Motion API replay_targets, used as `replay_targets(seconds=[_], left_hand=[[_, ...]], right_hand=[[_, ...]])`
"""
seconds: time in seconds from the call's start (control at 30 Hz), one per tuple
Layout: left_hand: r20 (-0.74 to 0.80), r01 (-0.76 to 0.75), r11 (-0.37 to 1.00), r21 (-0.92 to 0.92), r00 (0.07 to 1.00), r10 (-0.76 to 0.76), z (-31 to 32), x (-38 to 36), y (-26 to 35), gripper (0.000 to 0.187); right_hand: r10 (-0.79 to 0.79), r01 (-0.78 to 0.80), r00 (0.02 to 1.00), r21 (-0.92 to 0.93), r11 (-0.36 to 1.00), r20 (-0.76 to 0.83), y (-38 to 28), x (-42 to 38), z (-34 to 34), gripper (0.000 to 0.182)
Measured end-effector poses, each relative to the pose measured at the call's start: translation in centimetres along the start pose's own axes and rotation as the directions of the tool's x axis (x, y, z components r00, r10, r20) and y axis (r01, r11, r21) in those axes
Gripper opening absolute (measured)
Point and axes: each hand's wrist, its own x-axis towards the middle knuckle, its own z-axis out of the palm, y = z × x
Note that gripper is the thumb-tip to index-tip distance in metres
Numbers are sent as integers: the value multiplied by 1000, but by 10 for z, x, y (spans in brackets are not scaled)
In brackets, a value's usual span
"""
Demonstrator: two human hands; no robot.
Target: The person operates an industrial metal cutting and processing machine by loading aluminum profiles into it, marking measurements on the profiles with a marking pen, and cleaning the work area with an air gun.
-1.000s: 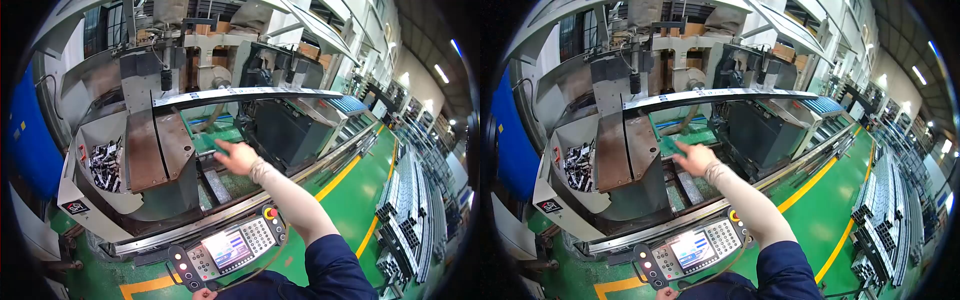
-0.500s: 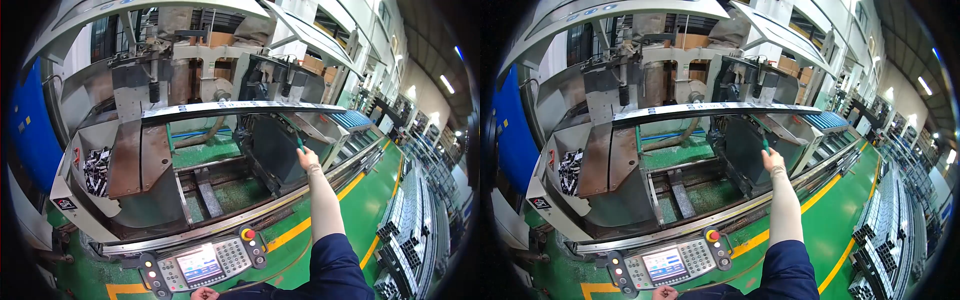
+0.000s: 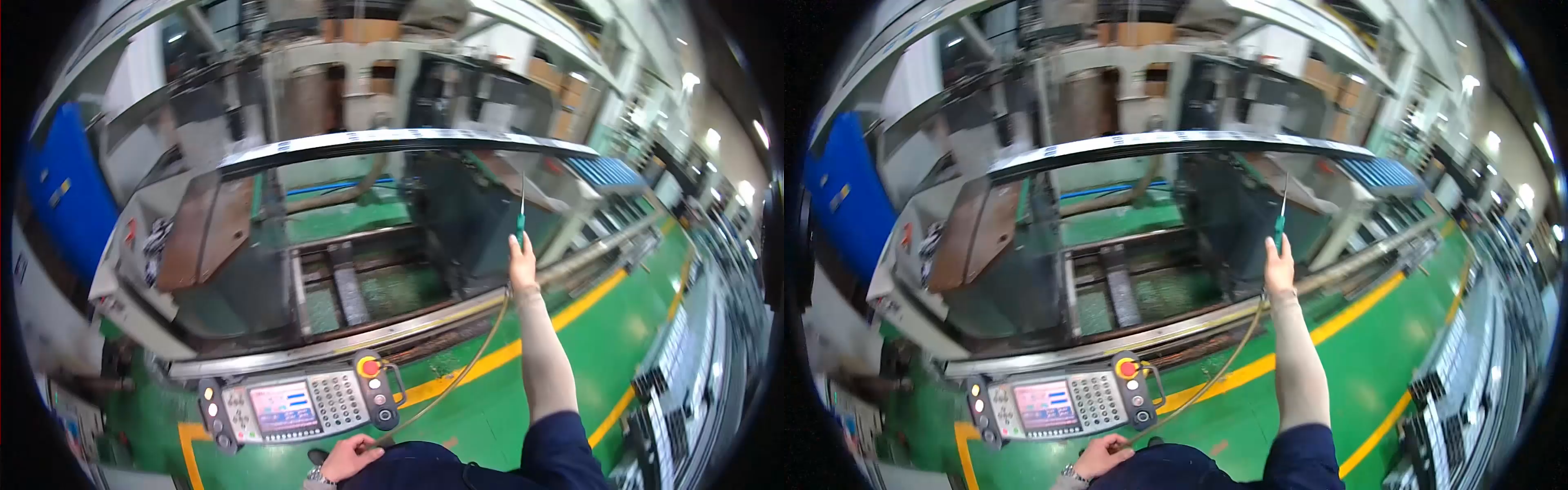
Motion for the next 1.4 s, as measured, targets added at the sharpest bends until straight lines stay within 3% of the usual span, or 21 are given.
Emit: replay_targets(seconds=[0.03,0.1,0.17,0.23,0.3,0.37,0.43,0.47,0.5,0.53,0.57,0.63,0.77,0.83,0.93,1.07,1.2,1.23,1.3,1.37,1.4], left_hand=[[-16,-47,999,-24,999,47,-2,3,0,31],[42,55,985,-165,998,-48,-8,2,-1,25],[61,26,991,-129,998,-18,-16,-4,6,27],[120,132,940,-314,988,-99,-22,-16,19,33],[52,13,902,-432,999,10,-25,-30,21,37],[-182,-95,712,-695,982,-46,-27,-47,22,35],[-486,-245,605,-758,831,-272,-39,-60,22,35],[-580,-240,668,-704,738,-346,-49,-71,20,30],[-480,-11,691,-723,728,-490,-57,-86,4,26],[-643,-84,815,-573,663,-384,-59,-97,-6,27],[-770,-132,908,-397,586,-251,-66,-107,-5,28],[-816,47,969,-244,529,-231,-89,-136,-30,37],[-891,63,933,-355,279,-358,-154,-162,-59,33],[-895,28,922,-386,232,-382,-186,-165,-101,32],[-913,-58,930,-364,218,-344,-223,-156,-132,31],[-906,184,949,-257,295,-303,-254,-143,-167,33],[-951,440,894,-80,235,-200,-249,-133,-215,49],[-950,421,893,-156,182,-252,-240,-135,-239,52],[-932,372,879,-299,84,-353,-220,-137,-268,57],[-854,223,831,-509,-13,-519,-193,-135,-262,65],[-843,274,805,-526,-37,-537,-177,-138,-276,66]], right_hand=[[70,-134,967,254,958,247,-25,-28,13,56],[117,-369,802,331,868,586,-75,-104,45,58],[-8,-367,672,342,865,741,-87,-179,85,63],[-44,-402,561,319,858,826,-83,-255,120,63],[-371,16,590,449,893,717,-100,-329,148,62],[-512,239,444,454,858,735,-99,-394,161,60],[-349,-170,186,380,909,918,-99,-443,158,58],[-389,-240,109,404,883,915,-95,-461,161,56],[-424,-311,35,414,856,905,-109,-470,161,54],[-372,-158,-99,355,922,923,-118,-464,162,50],[-450,-20,-82,450,893,889,-111,-472,165,50],[-585,82,-50,587,806,810,-121,-471,174,53],[-390,-12,9,390,921,921,-97,-462,181,46],[-364,22,43,363,931,931,-88,-456,178,39],[-236,21,105,235,972,966,-65,-460,165,34],[-80,-2,184,82,997,980,-68,-473,151,27],[-28,-66,225,43,997,974,-59,-487,130,28],[-6,-147,227,40,988,974,-53,-490,124,28],[-38,-50,170,47,998,985,-53,-476,111,30],[-69,-23,200,75,997,977,-42,-458,96,30],[-90,-5,209,93,996,974,-36,-447,89,31]])
